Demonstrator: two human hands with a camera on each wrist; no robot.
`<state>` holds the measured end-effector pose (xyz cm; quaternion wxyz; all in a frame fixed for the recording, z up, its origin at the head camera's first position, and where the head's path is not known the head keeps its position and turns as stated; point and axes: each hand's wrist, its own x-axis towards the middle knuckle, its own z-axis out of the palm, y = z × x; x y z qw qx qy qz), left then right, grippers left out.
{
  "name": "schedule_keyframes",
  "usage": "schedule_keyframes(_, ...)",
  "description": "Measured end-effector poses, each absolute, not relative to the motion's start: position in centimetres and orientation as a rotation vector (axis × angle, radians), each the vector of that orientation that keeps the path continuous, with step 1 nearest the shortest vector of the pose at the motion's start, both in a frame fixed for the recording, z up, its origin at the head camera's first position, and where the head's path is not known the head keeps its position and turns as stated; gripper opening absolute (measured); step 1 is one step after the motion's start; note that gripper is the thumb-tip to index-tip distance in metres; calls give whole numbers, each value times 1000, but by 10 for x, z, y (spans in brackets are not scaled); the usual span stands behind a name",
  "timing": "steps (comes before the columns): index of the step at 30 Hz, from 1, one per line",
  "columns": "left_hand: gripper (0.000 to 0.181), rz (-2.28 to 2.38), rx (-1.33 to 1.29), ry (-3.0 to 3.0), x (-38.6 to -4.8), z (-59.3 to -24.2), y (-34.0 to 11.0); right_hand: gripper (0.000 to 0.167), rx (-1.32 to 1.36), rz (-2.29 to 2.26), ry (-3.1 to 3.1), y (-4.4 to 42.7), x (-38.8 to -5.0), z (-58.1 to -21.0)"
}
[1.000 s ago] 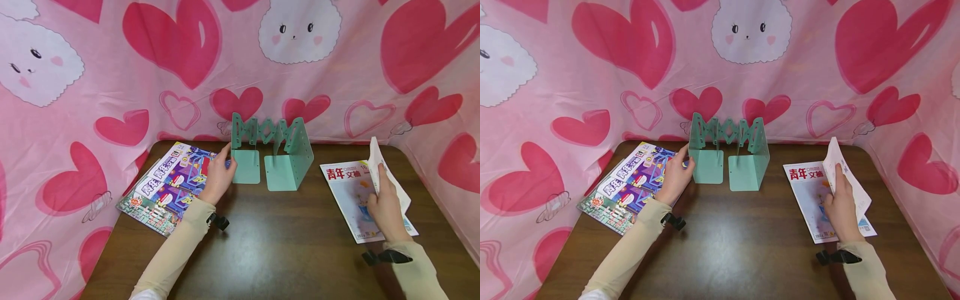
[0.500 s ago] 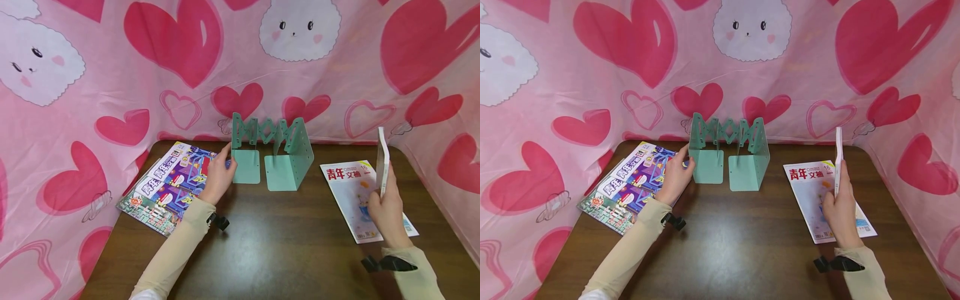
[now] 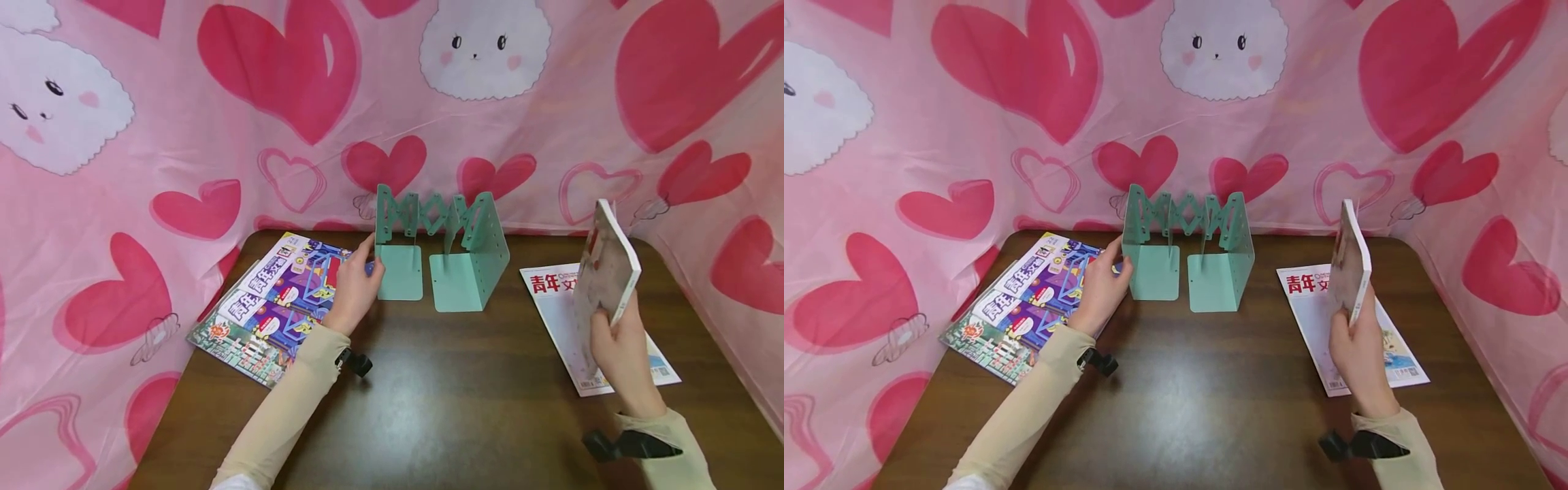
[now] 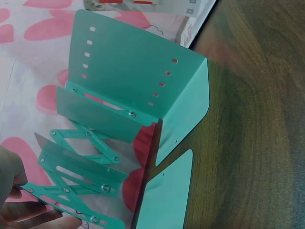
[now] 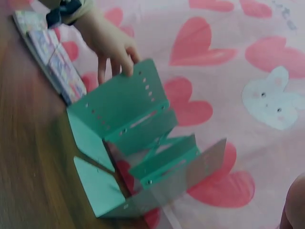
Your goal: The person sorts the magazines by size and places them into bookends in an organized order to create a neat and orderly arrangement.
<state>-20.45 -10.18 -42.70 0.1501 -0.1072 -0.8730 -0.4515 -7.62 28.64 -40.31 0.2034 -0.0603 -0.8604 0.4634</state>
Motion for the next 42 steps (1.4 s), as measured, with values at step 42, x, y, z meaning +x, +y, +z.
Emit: schedule_keyframes(42,50,-1330,-304,-2510,-204,-428,-101,45,2,1493,-2313,221,-25,-370)
